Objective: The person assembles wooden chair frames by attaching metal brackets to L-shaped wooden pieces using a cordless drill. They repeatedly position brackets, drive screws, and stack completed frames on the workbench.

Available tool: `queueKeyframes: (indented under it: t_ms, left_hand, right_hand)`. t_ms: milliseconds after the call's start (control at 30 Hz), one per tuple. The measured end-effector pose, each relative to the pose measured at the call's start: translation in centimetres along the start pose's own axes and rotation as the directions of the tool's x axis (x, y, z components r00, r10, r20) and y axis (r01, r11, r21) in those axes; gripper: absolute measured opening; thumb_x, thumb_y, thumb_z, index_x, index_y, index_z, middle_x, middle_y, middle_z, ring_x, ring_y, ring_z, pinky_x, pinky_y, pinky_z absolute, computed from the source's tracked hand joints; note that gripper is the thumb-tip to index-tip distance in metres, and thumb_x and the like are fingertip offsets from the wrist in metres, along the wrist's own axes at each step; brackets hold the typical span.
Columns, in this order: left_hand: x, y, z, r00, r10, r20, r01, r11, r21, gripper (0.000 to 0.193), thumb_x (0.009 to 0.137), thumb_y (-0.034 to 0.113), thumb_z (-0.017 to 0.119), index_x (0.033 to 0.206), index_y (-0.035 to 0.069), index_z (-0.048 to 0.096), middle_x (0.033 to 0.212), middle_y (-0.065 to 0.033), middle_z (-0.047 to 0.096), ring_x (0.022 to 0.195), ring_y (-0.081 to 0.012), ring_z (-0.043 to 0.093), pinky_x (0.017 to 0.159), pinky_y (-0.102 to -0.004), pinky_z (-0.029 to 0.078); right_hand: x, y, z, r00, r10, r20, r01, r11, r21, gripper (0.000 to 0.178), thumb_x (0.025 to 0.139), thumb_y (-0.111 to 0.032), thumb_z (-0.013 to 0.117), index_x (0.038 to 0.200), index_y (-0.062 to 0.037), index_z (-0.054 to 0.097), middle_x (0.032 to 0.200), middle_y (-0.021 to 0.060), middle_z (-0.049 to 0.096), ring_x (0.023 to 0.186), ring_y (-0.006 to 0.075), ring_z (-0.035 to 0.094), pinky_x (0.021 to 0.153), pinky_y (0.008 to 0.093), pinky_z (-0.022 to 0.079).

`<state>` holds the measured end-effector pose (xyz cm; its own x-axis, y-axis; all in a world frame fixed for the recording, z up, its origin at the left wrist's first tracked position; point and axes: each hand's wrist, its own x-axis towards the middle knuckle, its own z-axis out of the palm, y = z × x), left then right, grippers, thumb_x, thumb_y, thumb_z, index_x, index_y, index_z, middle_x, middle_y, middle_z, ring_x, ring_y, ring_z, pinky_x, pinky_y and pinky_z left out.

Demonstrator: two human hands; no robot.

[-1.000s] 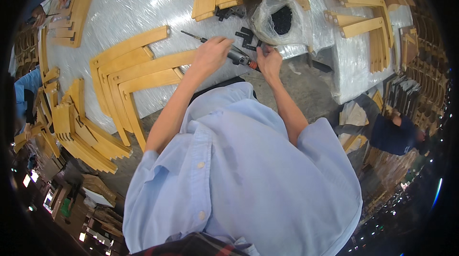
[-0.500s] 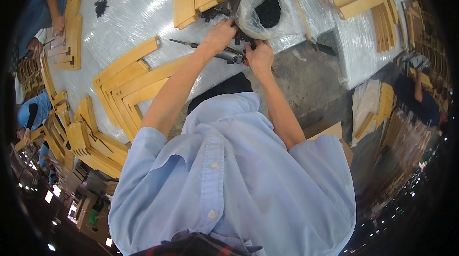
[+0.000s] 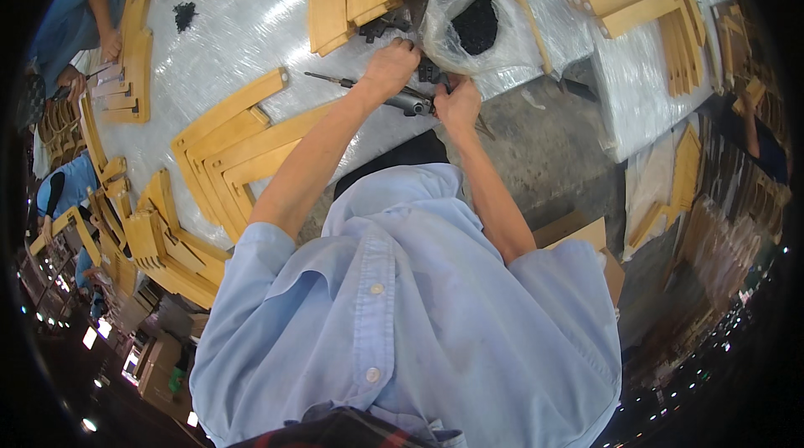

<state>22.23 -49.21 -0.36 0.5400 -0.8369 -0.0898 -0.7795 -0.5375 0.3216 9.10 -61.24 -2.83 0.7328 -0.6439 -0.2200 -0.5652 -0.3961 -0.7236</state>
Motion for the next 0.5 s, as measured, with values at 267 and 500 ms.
queueKeyframes:
  t_ms: [267, 500]
  left_hand:
    - [0.1, 0.7, 1.2, 1.0, -0.014, 0.008, 0.014, 0.998, 0.067, 0.022, 0.077, 0.008, 0.057, 0.096, -0.002, 0.062, 0.102, -0.0163, 0.061, 0.1, -0.0294, 0.058, 0.075, -0.035, 0.056]
    - [0.0, 1.2, 2.4, 0.999, -0.024, -0.037, 0.029, 0.99, 0.135, 0.023, 0.076, 0.014, 0.058, 0.092, -0.003, 0.063, 0.096, -0.0151, 0.062, 0.094, -0.0286, 0.058, 0.072, -0.0324, 0.054]
  right_hand:
    - [1.0, 1.7, 1.7, 0.966, 0.254, 0.055, -0.25, 0.854, 0.456, 0.031, 0.076, -0.01, 0.069, 0.099, 0.0105, 0.066, 0.087, 0.0174, 0.071, 0.079, 0.0186, 0.067, 0.072, 0.0314, 0.049]
    - [0.0, -3.0, 1.9, 0.995, 0.079, -0.064, -0.059, 0.963, 0.263, 0.031, 0.076, -0.011, 0.072, 0.097, 0.0118, 0.065, 0.086, 0.019, 0.07, 0.081, 0.0253, 0.067, 0.075, 0.0368, 0.05]
